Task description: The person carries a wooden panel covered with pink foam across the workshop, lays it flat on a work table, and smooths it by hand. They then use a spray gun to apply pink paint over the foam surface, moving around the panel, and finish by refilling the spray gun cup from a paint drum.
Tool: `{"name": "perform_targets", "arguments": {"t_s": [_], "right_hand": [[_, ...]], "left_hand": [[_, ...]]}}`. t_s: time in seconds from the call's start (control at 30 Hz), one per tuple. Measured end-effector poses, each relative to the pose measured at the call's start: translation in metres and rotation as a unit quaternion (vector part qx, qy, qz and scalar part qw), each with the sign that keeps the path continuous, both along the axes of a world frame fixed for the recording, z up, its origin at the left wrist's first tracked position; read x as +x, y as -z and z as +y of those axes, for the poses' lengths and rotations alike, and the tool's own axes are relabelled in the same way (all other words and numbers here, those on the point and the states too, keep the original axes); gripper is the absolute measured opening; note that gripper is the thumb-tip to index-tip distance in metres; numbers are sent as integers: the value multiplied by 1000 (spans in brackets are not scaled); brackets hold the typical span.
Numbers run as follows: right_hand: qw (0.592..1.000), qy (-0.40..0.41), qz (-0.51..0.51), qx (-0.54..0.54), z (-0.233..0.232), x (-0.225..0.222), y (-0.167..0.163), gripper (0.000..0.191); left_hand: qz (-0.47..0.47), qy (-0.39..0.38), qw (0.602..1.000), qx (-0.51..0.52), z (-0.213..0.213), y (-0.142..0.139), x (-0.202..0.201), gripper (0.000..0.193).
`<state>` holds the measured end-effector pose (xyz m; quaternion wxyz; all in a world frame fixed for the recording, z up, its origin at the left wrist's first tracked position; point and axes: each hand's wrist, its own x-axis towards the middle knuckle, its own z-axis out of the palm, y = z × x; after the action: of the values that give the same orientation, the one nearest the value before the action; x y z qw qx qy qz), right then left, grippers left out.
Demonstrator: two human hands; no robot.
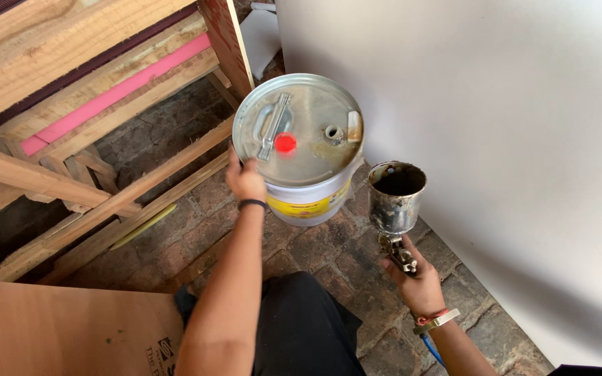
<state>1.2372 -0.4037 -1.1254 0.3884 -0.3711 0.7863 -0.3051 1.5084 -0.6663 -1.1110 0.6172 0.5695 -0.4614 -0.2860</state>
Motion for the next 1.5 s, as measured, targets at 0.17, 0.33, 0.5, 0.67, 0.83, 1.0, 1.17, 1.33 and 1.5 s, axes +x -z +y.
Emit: {"name": "perform_targets", "arguments": {"t_s": [0.17, 0.33, 0.5, 0.67, 0.83, 1.0, 1.17, 1.33, 1.5], "right_hand": [[1000, -11, -15, -7, -7, 11, -14, 78], [999, -18, -2, 29, -17, 14, -24, 80], [998, -56, 37, 22, -20, 17, -22, 78], [994, -84, 63, 25, -19, 17, -18, 77], [991, -94, 87, 40, -7, 10, -14, 77], [991, -70, 89, 68, 15, -5, -3, 77], [993, -38, 107, 28, 46, -26, 3, 76], [993, -34, 98, 62, 63, -35, 5, 72], [996, -50, 79, 11, 82, -41, 5, 74]], "left_hand": [[57, 160, 985, -16, -49, -19, 36, 63], [-6, 203, 979, -22, -60, -35, 47, 64], [-38, 218, 975, -32, -58, -39, 47, 66], [-207, 175, 953, 135, -58, -58, 48, 66], [-437, 105, 893, 3, -57, -84, 36, 54], [-613, 171, 752, 172, -89, -88, -30, 58], [-441, 128, 849, 263, -97, -87, -64, 83], [-448, 112, 858, 224, -68, -89, -65, 76], [-474, 120, 853, 183, -26, -84, -84, 64]]}}
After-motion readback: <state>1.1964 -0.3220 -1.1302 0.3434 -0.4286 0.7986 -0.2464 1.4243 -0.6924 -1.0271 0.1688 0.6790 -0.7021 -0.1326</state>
